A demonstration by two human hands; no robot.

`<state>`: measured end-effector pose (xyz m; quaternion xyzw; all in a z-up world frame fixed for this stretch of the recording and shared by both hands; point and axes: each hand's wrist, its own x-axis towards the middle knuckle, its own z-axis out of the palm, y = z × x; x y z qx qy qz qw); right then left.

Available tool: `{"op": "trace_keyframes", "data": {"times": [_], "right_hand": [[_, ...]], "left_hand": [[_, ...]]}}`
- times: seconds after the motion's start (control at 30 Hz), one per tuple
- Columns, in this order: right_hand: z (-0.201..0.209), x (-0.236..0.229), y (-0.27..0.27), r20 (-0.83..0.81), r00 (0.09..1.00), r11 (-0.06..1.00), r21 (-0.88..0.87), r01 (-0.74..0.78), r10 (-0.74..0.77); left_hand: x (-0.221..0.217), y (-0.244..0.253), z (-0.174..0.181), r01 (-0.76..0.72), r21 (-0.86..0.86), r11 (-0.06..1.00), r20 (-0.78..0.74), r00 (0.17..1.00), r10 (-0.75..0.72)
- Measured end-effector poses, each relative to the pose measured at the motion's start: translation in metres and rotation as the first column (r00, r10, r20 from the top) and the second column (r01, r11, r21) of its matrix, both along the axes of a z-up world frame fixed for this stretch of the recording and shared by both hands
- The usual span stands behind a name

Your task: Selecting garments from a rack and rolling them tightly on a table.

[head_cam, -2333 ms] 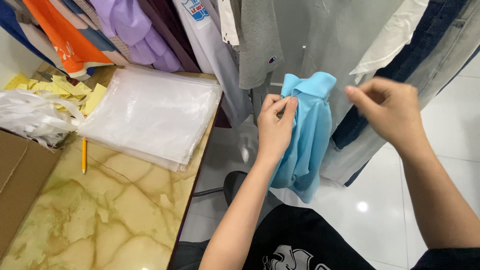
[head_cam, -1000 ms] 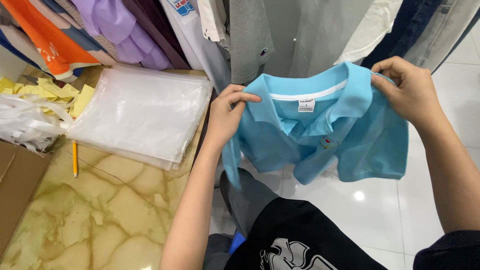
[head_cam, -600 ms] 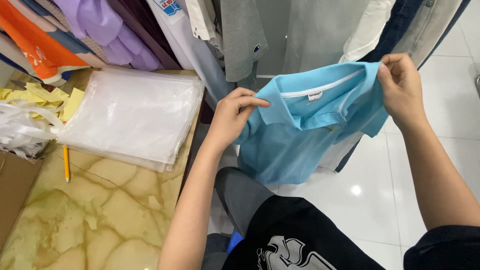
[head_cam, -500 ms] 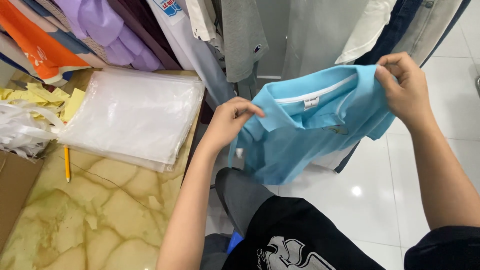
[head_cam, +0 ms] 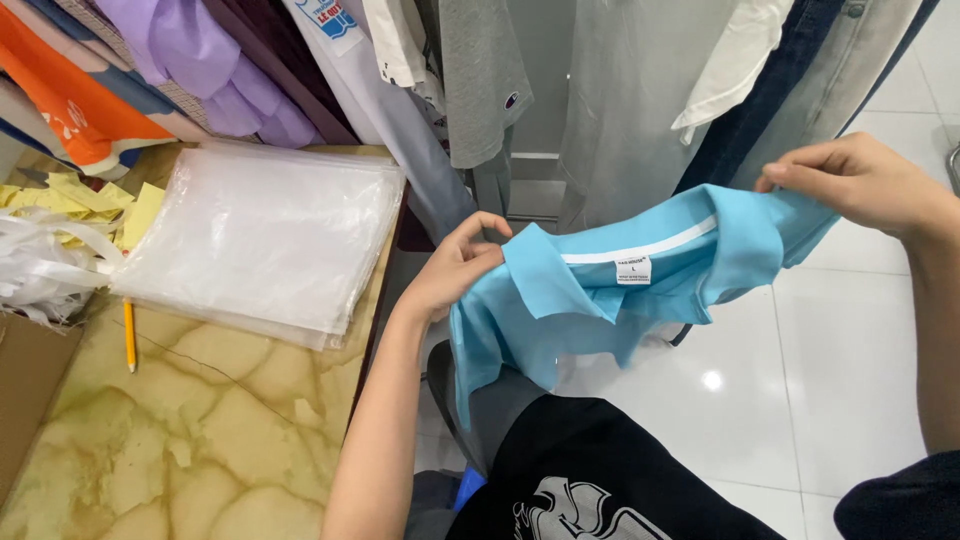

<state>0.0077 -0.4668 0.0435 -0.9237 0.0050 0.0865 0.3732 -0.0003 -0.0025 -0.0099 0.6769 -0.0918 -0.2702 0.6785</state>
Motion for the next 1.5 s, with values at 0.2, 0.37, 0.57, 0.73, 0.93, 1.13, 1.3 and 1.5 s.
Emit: {"op": "trace_keyframes", "data": {"times": [0.2, 0.37, 0.57, 0.73, 0.93, 1.13, 1.3, 1.5], "right_hand": [[0.029, 0.003, 0.03, -0.274, 0.961, 0.999, -0.006, -0.039, 0.036], [0.039, 0.007, 0.047, -0.432, 0.89, 0.989, 0.042, -0.142, 0.146], [0.004, 0.015, 0.026, -0.208, 0.971, 0.896, 0.444, -0.016, 0.12], [-0.04, 0.028, 0.04, -0.097, 0.993, 0.837, 0.537, 0.105, -0.062], [-0.128, 0.061, 0.094, 0.146, 0.864, 0.638, 0.734, 0.232, -0.483], [-0.1, 0.024, 0.191, 0.371, 0.748, 0.694, 0.701, 0.164, -0.551], [-0.07, -0.006, 0.231, 0.415, 0.788, 0.768, 0.631, 0.111, -0.455], [-0.057, -0.02, 0.237, 0.416, 0.832, 0.831, 0.549, 0.091, -0.366]], "left_hand": [[0.004, 0.003, 0.005, 0.007, -0.079, 0.997, 0.17, 0.985, 0.007], [0.002, 0.009, 0.01, 0.083, -0.122, 0.989, 0.176, 0.982, -0.061], [-0.004, -0.002, 0.058, 0.347, 0.322, 0.881, 0.154, 0.899, -0.41], [0.005, -0.027, 0.045, 0.078, 0.427, 0.901, 0.267, 0.941, -0.208], [0.016, -0.086, 0.0, -0.441, 0.354, 0.825, 0.462, 0.849, 0.256], [-0.005, -0.114, 0.024, -0.495, 0.139, 0.857, 0.423, 0.813, 0.401], [-0.016, -0.118, 0.034, -0.439, -0.011, 0.898, 0.4, 0.822, 0.406], [-0.007, -0.109, 0.014, -0.387, -0.094, 0.917, 0.403, 0.828, 0.391]]}}
